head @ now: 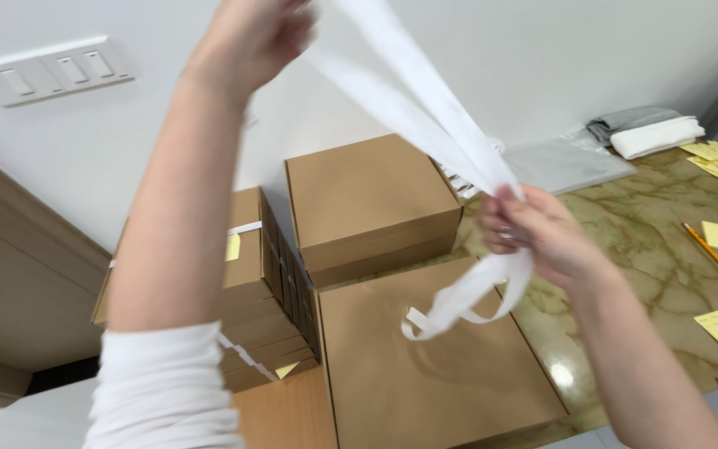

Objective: The person unties a white ribbon from a cardboard box and opens it to remove a black item wrapped in bubble wrap. They place the item on the table, fold the bubble wrap, and then close the empty box. The person then picks up another tied box and unties the ribbon.

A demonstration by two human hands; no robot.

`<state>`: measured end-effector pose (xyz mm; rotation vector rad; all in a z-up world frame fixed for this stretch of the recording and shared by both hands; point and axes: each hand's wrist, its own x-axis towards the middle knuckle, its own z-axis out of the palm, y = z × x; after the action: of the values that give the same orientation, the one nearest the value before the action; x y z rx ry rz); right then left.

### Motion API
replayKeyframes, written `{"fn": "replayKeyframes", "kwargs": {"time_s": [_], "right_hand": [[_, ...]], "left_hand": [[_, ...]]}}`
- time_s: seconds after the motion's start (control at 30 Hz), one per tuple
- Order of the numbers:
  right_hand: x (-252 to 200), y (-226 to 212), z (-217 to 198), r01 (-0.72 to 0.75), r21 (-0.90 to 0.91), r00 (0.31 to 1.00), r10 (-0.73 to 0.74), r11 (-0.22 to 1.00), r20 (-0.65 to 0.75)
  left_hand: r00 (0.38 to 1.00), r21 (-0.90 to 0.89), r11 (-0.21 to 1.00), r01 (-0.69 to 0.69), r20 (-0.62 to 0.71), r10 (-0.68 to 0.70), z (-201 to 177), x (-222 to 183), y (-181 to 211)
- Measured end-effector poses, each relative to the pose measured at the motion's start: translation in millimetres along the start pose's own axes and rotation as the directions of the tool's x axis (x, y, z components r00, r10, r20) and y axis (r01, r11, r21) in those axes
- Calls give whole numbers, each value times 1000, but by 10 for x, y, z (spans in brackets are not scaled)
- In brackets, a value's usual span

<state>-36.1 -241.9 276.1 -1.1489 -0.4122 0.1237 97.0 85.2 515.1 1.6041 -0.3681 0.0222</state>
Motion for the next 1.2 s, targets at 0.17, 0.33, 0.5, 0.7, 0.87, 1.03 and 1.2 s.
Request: {"fn": "replayKeyframes", "kwargs": {"time_s": [0.17, 0.33, 0.5, 0.7, 0.87, 1.03, 1.2], "right_hand": [[-468, -342, -363, -7, -351, 896, -150, 936, -418], [-264, -728, 2, 33, -486, 877, -259, 873, -405], [188, -620, 170, 27, -344, 924, -154, 939, -349], [450, -591, -188, -24, -148, 879, -50, 989, -474], [694, -491, -2004, 180, -37, 912, -181, 983, -369], [908, -99, -3365, 171, 34, 889, -139, 985, -436], [1402, 288, -4020, 54, 60, 858, -16, 997, -513]], "left_hand": [[949, 123, 942, 312, -96, -302, -549, -262, -1462], [836, 523, 752, 400, 128, -534, 308, -930, -1927], [875, 83, 997, 4, 481, -44, 1691, -883, -2009], [863, -269, 953, 139, 505, 16, 2740, -621, -2274], [915, -271, 948, 166, 400, -46, 3001, -87, -2719], [949, -326, 913, 245, 273, -157, 3407, 870, -3159], [945, -496, 809, 317, 92, -314, 3798, 2086, -3720]]}}
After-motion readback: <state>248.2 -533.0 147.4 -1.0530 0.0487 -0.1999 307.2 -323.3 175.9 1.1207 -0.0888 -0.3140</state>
